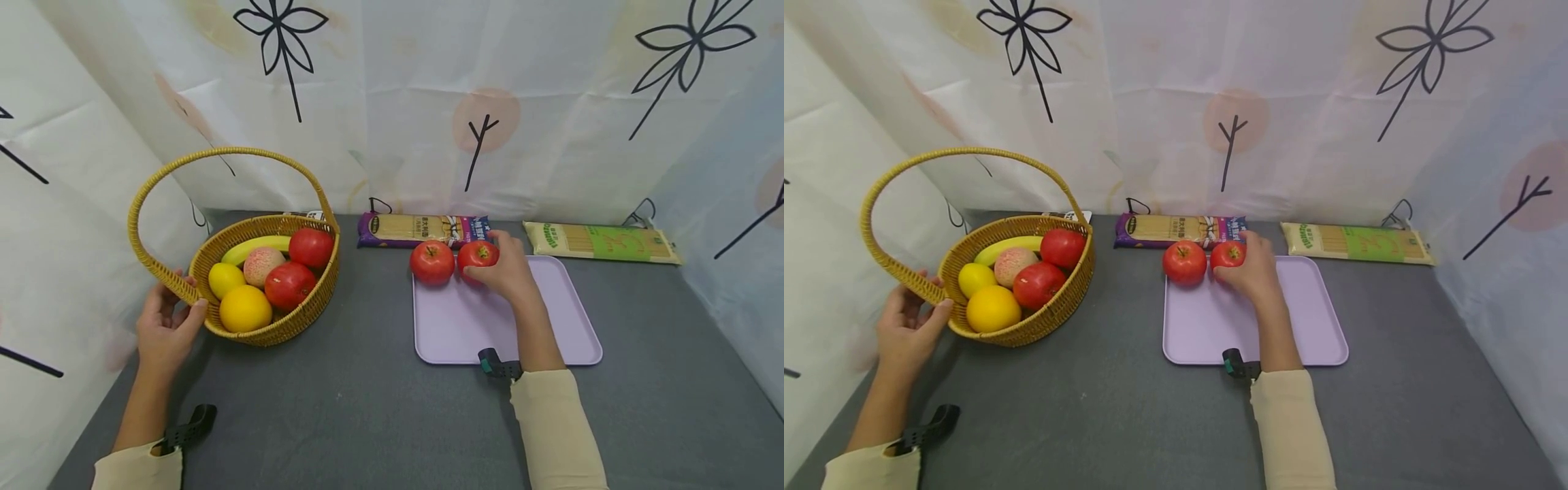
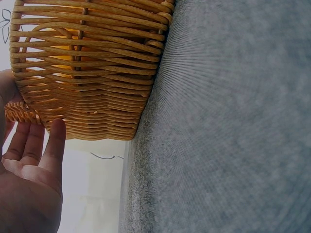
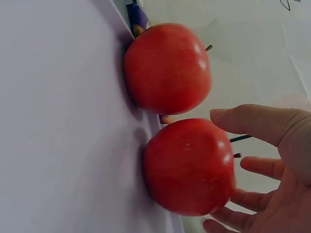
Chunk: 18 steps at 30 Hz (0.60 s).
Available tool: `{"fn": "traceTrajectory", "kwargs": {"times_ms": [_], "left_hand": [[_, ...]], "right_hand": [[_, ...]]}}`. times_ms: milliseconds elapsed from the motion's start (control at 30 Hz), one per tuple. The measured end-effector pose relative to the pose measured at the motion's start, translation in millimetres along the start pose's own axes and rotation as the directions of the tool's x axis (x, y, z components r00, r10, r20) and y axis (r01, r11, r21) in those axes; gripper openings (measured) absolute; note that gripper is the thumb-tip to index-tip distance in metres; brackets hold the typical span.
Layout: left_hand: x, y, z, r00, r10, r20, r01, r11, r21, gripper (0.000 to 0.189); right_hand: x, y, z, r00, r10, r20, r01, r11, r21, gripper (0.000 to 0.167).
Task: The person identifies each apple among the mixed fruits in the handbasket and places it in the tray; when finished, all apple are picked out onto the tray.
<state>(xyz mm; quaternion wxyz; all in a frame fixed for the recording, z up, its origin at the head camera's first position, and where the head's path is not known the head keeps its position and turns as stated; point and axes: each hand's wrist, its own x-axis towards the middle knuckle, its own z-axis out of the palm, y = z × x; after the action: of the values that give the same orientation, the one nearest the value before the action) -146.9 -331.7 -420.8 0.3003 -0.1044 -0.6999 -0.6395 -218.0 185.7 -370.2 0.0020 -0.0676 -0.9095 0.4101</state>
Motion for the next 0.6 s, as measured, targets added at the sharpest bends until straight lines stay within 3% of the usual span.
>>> {"fn": "traceTrajectory", "kwargs": {"times_ms": [367,600], "left_hand": [[1.3,-1.5,-1.4,1.0,0.013,0.007,-0.013,1.0,0.003,0.059],[0.2,1.1,0.3,1.0,-0.004,0.0,0.004,1.0,0.025,0.06]], "right_hand": [[-18.7,-36,-2,0.988,-0.135,-0.071,0.137,0.99,0.02,0.069],[-24.2,-79,28,0.946,-0.325,-0.012,0.325,0.946,0.005,0.061]]}}
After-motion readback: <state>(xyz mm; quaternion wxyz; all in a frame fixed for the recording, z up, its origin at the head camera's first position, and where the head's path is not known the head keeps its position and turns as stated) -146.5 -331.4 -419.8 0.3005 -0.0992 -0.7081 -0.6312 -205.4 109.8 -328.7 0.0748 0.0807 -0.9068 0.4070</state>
